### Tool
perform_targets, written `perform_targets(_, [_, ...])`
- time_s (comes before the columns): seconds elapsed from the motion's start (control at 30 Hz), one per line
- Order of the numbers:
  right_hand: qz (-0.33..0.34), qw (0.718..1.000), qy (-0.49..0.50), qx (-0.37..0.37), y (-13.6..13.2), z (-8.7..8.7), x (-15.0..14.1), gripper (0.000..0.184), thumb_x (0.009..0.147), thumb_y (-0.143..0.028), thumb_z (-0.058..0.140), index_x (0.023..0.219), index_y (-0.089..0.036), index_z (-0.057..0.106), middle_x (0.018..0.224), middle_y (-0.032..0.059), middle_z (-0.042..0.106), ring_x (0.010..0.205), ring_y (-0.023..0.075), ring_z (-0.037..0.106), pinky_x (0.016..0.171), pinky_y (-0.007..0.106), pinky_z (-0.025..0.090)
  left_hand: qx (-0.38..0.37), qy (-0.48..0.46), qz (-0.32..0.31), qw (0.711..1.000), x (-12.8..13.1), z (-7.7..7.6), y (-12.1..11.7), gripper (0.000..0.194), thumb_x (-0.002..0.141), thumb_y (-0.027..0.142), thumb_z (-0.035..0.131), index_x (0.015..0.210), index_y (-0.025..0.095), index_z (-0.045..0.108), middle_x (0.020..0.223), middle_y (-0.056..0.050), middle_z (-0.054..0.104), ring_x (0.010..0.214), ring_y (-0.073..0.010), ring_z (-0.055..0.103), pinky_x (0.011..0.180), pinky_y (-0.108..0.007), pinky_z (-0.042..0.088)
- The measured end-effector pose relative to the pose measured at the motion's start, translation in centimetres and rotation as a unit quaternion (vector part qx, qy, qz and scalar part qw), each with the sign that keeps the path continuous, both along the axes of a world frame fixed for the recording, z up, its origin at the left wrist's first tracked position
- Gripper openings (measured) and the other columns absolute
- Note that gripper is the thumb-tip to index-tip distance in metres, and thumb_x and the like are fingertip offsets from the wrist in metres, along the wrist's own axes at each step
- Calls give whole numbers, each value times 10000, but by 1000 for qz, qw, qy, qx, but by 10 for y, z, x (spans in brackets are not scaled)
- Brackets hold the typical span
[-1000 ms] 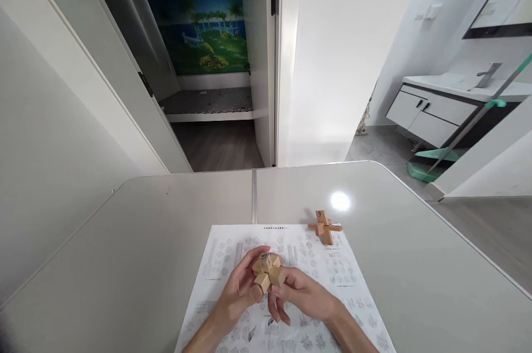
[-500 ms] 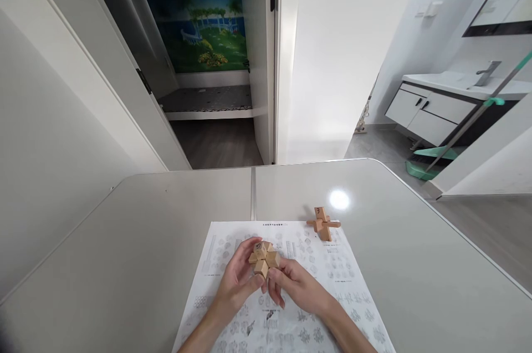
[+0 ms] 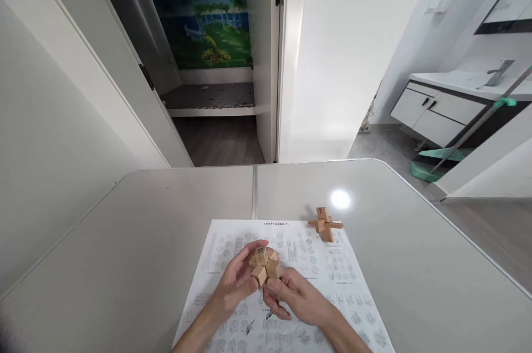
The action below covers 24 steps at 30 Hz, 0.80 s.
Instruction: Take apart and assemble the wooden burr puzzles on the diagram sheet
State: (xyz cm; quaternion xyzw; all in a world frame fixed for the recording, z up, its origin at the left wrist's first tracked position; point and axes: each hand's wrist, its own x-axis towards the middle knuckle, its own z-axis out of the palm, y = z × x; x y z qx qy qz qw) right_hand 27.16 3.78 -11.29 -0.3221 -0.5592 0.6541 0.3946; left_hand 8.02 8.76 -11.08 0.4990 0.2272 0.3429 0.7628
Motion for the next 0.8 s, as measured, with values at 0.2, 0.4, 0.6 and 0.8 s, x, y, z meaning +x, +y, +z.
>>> perform_targets(0.2, [-115,990,-68,34,2,-11,0,458,1083,-572,499,793,-219,533,603,-53,479,543,128,371,572,281,330,42,58,45,996,7,9,-1,669,905,595,775,1454,254,603,1464,-151,647,1408,-375,556,1199,-499,425])
perform_targets(0.4, [-168,974,-137,69,3,-13,-2,176,1034,-360,595,1011,-193,644,776,-26,531,649,146,392,595,272,330,95,110,59,988,12,8,-4,620,856,479,857,1392,268,628,1471,-129,648,1423,-360,549,1193,-495,440])
perform_targets(0.6, [-147,978,-140,54,2,-14,1,146,1023,-278,572,1002,-180,677,749,-28,532,628,143,444,577,266,355,129,126,64,982,9,10,-3,571,810,395,886,1317,262,660,1388,-100,694,1258,-311,654,1095,-442,513])
perform_targets(0.8, [-115,988,-102,22,3,-12,4,273,1052,-442,591,1031,-184,676,702,-40,522,609,137,448,580,264,382,130,135,77,979,9,10,0,581,746,333,912,1259,233,658,1301,-100,737,1171,-299,692,1045,-421,538])
